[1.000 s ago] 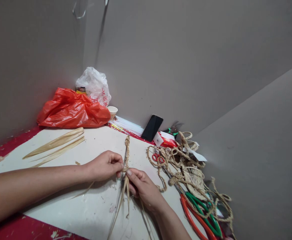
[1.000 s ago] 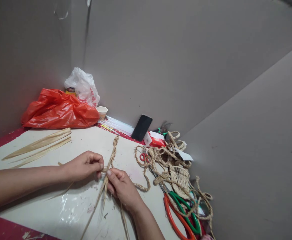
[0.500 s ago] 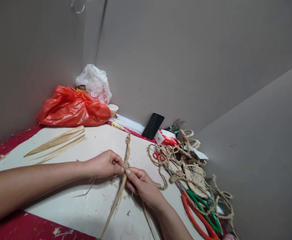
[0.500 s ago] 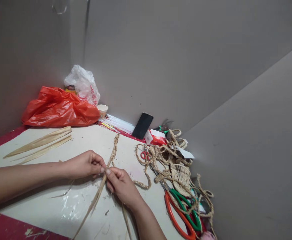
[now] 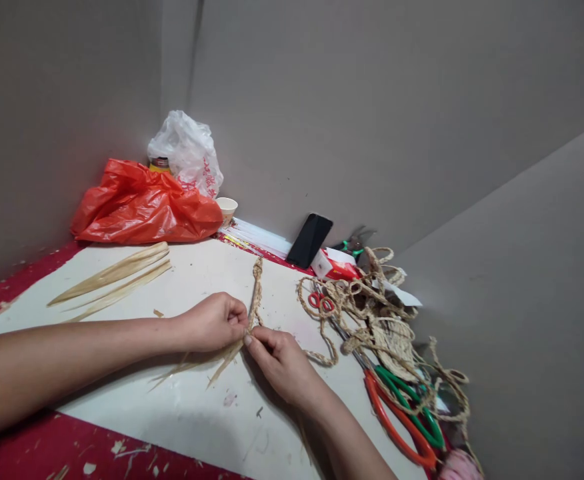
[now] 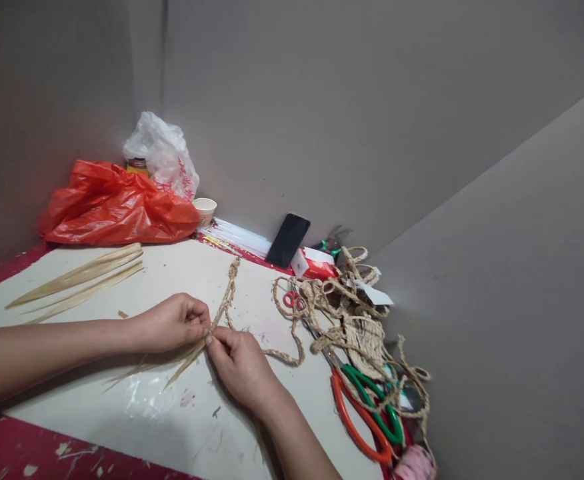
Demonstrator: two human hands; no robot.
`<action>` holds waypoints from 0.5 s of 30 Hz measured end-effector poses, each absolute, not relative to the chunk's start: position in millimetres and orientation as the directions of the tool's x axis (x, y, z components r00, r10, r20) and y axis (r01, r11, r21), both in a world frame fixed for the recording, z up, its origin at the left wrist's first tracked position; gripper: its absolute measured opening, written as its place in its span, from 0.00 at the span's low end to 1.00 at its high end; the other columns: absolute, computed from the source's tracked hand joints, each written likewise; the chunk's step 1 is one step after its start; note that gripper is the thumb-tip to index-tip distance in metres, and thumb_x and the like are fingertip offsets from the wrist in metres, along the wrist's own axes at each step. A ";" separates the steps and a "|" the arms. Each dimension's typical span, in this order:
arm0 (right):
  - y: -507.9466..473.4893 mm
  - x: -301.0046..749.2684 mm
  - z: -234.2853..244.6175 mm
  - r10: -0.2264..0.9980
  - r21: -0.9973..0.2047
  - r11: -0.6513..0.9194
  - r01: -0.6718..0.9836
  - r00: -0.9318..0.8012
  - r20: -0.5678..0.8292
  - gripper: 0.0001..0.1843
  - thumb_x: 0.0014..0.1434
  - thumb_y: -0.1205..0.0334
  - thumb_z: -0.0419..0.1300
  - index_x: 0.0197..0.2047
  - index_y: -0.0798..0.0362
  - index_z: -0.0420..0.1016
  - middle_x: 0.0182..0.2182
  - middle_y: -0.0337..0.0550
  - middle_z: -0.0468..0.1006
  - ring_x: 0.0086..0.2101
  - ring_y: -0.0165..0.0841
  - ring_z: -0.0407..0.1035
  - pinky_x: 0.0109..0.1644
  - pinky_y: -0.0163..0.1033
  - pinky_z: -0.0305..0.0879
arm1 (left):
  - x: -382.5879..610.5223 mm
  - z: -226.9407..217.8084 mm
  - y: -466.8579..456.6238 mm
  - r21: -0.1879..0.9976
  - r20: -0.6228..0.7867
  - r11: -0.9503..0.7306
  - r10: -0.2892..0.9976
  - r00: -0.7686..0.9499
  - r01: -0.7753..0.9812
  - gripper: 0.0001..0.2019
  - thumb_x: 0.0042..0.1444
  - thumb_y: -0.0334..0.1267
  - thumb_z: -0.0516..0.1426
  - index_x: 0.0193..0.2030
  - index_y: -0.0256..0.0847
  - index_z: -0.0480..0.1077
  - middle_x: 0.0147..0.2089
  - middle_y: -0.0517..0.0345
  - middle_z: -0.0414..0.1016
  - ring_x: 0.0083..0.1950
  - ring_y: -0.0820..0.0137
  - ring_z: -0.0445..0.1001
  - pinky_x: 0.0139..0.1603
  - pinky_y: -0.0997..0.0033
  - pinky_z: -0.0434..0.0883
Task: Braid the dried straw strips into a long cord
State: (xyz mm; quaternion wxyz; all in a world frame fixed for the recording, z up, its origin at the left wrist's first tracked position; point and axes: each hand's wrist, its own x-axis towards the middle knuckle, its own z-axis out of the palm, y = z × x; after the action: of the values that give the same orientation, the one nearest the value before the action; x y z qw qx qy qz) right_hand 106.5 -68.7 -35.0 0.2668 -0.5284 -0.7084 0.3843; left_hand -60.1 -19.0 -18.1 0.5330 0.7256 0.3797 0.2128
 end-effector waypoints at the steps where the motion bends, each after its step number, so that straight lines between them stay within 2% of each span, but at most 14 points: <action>1: -69.3 104.6 -35.1 0.961 -0.821 0.143 0.553 -0.275 -0.018 0.18 0.59 0.58 0.51 0.19 0.54 0.59 0.18 0.33 0.55 0.22 0.26 0.51 0.25 0.32 0.47 | -59.8 -18.2 -20.0 0.929 -0.093 -0.153 0.784 0.613 0.336 0.05 0.46 0.33 0.52 0.24 0.36 0.67 0.19 0.66 0.61 0.23 0.78 0.57 0.23 0.78 0.54; 4: -71.5 98.3 -35.8 0.979 -0.890 -0.001 0.455 -0.183 -0.095 0.20 0.57 0.57 0.53 0.17 0.54 0.58 0.15 0.31 0.53 0.19 0.24 0.48 0.22 0.32 0.43 | -58.7 -20.1 -24.7 0.926 -0.098 -0.141 0.806 0.583 0.350 0.05 0.46 0.33 0.50 0.25 0.37 0.65 0.19 0.67 0.61 0.21 0.78 0.56 0.23 0.78 0.53; 7: -74.0 92.8 -36.2 0.942 -0.950 -0.272 0.153 -0.161 -0.296 0.17 0.55 0.53 0.56 0.20 0.55 0.65 0.10 0.29 0.54 0.14 0.22 0.43 0.18 0.32 0.37 | -57.2 -22.3 -31.2 0.948 -0.144 -0.052 0.811 0.567 0.315 0.03 0.47 0.33 0.49 0.27 0.39 0.62 0.18 0.67 0.63 0.19 0.79 0.56 0.21 0.78 0.52; 10: -76.2 89.7 -34.5 0.881 -0.882 -0.449 -0.141 -0.236 -0.411 0.15 0.53 0.53 0.59 0.23 0.56 0.66 0.11 0.29 0.58 0.12 0.19 0.39 0.15 0.30 0.32 | -55.9 -22.3 -37.0 0.957 -0.185 0.014 0.799 0.573 0.291 0.02 0.49 0.32 0.47 0.29 0.40 0.60 0.18 0.66 0.63 0.18 0.77 0.58 0.20 0.78 0.53; 12: -77.2 88.7 -32.4 0.861 -0.833 -0.492 -0.254 -0.285 -0.422 0.15 0.51 0.56 0.61 0.21 0.56 0.64 0.12 0.29 0.59 0.13 0.18 0.37 0.15 0.29 0.30 | -55.8 -20.3 -39.4 0.936 -0.156 -0.058 0.814 0.559 0.347 0.02 0.50 0.32 0.48 0.30 0.40 0.60 0.18 0.65 0.64 0.20 0.76 0.61 0.22 0.77 0.55; 15: -78.3 87.2 -29.9 0.862 -0.787 -0.498 -0.363 -0.300 -0.408 0.13 0.50 0.61 0.62 0.21 0.56 0.63 0.13 0.30 0.60 0.14 0.18 0.37 0.15 0.27 0.30 | -56.7 -16.4 -41.7 0.841 -0.035 -0.266 0.842 0.538 0.471 0.04 0.51 0.31 0.47 0.30 0.40 0.61 0.23 0.62 0.68 0.25 0.74 0.64 0.28 0.76 0.58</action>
State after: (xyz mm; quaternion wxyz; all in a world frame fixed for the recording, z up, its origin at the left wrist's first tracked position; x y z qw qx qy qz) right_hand 87.2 -78.3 -29.9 0.4075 -0.4290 -0.2911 0.7518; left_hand -56.7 -41.7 -16.4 0.4278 0.7655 0.4289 0.2170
